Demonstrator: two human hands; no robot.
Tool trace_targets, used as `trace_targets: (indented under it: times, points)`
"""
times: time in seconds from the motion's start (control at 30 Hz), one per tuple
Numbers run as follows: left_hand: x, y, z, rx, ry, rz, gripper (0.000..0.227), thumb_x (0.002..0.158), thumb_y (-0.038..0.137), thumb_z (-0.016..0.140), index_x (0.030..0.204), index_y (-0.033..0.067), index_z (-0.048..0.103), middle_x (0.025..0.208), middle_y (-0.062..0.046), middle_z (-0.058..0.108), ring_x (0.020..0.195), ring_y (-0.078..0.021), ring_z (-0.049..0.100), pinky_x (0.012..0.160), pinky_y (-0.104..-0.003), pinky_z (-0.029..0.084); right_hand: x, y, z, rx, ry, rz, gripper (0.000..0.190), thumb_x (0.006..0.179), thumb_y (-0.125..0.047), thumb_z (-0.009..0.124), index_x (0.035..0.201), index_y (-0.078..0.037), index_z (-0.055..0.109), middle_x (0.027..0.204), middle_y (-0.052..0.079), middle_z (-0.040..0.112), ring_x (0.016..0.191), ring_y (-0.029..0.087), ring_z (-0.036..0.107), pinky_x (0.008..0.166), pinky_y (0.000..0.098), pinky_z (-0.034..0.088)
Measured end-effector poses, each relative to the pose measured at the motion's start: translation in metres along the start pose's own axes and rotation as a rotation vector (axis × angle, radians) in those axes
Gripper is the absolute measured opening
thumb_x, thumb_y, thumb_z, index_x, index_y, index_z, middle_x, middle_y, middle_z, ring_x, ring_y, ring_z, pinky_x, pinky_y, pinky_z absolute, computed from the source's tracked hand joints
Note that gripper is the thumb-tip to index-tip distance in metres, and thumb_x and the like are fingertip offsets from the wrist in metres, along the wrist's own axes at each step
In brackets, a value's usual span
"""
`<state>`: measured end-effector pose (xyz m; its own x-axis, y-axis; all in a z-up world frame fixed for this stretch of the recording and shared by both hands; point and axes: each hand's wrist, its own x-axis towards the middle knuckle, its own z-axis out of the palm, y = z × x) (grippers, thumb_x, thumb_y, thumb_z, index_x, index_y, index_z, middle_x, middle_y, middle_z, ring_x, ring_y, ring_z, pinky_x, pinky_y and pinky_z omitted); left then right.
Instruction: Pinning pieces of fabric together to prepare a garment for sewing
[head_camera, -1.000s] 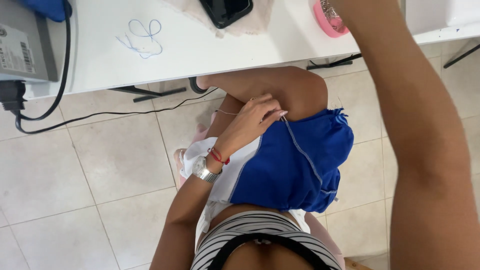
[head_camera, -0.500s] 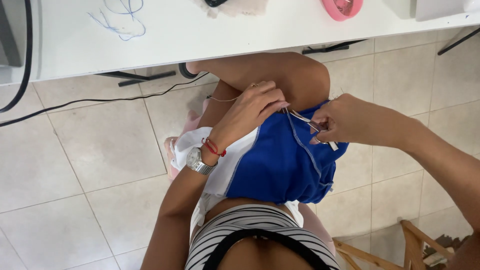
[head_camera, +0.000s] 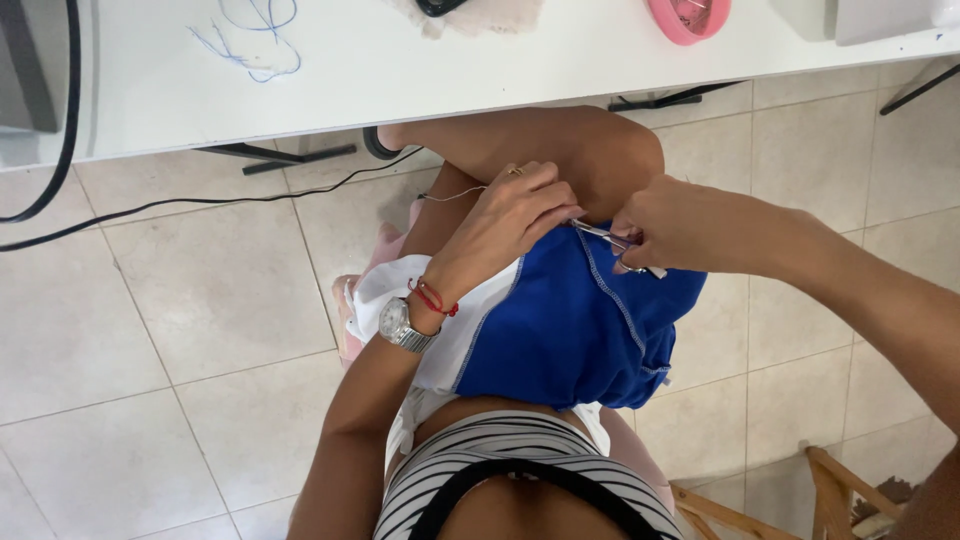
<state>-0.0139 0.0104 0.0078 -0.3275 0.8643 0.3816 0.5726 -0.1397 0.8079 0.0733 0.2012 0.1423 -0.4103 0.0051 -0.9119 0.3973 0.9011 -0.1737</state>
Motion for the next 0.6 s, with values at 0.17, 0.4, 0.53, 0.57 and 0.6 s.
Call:
trace_targets:
  times: [0.17, 0.4, 0.53, 0.57, 0.6]
  points:
    - [0.0, -0.003, 0.002, 0.02, 0.015, 0.017, 0.021, 0.114, 0.014, 0.059, 0.1, 0.0075, 0.073, 0.095, -0.002, 0.054, 0.083, -0.0207, 0.054, 0.082, -0.038, 0.042, 0.0, 0.006, 0.0, -0.036, 0.012, -0.056, 0.053, 0.103, -0.026, 0.078, 0.06, -0.01, 0.051, 0.055, -0.002, 0.046, 0.054, 0.012, 0.03, 0.052, 0.0307, 0.028]
    - [0.0, -0.003, 0.004, 0.022, 0.01, 0.004, 0.019, 0.113, 0.014, 0.06, 0.102, 0.0076, 0.074, 0.097, -0.003, 0.055, 0.084, -0.0214, 0.056, 0.083, -0.038, 0.043, 0.002, 0.0, -0.004, -0.141, -0.017, -0.065, 0.053, 0.101, -0.028, 0.079, 0.06, -0.01, 0.05, 0.052, -0.002, 0.049, 0.052, 0.012, 0.032, 0.052, 0.0322, 0.03]
    - [0.002, -0.005, 0.005, -0.038, 0.005, 0.007, 0.019, 0.116, 0.022, 0.056, 0.101, 0.0115, 0.064, 0.09, -0.003, 0.047, 0.083, -0.0214, 0.05, 0.082, -0.032, 0.042, 0.007, -0.003, -0.002, -0.263, 0.03, -0.045, 0.031, 0.098, -0.034, 0.079, 0.107, -0.004, 0.083, 0.091, 0.019, 0.085, 0.084, 0.036, 0.087, 0.073, 0.0444, 0.072]
    - [0.003, -0.004, 0.004, -0.03, 0.011, 0.008, 0.02, 0.115, 0.022, 0.057, 0.101, 0.0109, 0.064, 0.089, -0.004, 0.048, 0.083, -0.0221, 0.05, 0.082, -0.033, 0.042, 0.008, -0.001, -0.002, -0.279, 0.028, -0.058, 0.031, 0.097, -0.034, 0.08, 0.109, -0.006, 0.082, 0.091, 0.017, 0.085, 0.082, 0.035, 0.087, 0.071, 0.0436, 0.072]
    - [0.003, -0.003, 0.003, -0.023, 0.017, 0.008, 0.02, 0.115, 0.023, 0.057, 0.101, 0.0102, 0.064, 0.089, -0.005, 0.048, 0.083, -0.0228, 0.051, 0.082, -0.034, 0.043, 0.009, 0.0, -0.002, -0.296, 0.027, -0.07, 0.03, 0.096, -0.034, 0.08, 0.11, -0.007, 0.082, 0.09, 0.016, 0.085, 0.08, 0.034, 0.087, 0.068, 0.0428, 0.072]
